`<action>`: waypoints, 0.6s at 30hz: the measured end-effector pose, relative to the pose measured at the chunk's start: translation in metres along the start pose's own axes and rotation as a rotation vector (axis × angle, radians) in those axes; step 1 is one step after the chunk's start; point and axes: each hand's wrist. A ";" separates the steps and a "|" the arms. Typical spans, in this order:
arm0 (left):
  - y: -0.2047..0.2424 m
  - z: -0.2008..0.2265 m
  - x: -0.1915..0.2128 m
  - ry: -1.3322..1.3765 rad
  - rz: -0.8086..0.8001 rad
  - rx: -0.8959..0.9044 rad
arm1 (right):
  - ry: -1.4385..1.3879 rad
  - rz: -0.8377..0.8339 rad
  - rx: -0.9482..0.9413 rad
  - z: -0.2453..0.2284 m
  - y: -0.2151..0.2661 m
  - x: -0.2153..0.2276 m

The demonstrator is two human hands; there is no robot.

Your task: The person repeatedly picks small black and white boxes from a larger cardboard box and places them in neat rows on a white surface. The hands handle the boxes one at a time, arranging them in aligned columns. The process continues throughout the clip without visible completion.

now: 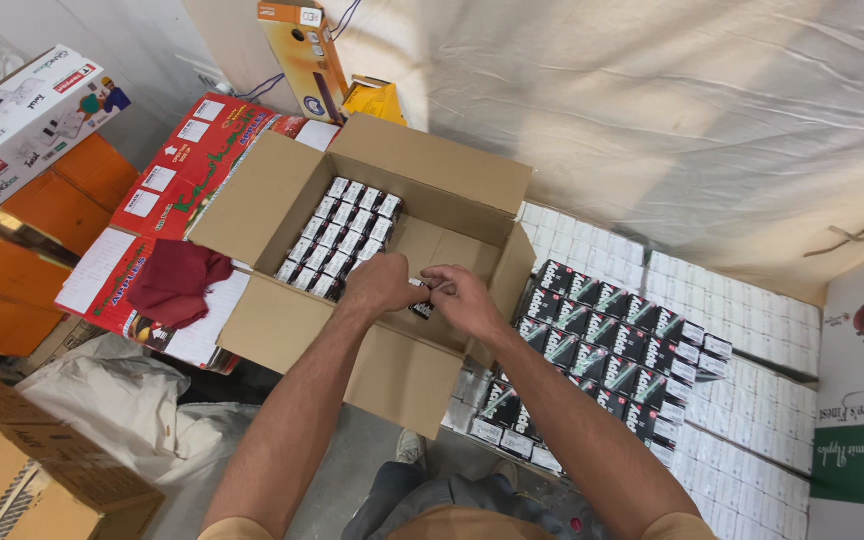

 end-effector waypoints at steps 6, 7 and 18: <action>-0.027 0.041 -0.023 0.224 0.053 -0.108 | -0.005 0.106 0.034 -0.019 0.069 0.072; -0.031 0.051 -0.028 0.221 0.049 -0.117 | -0.009 0.116 0.034 -0.021 0.081 0.084; -0.072 0.144 -0.108 0.479 -0.069 -0.420 | -0.123 0.254 -0.026 -0.001 0.193 0.196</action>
Point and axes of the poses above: each hand's wrist, its own y-axis away from the middle knuckle, its own x-axis out of the back of the hand, z = x × y, and after that the axes turned 13 degrees about -x, right-handed
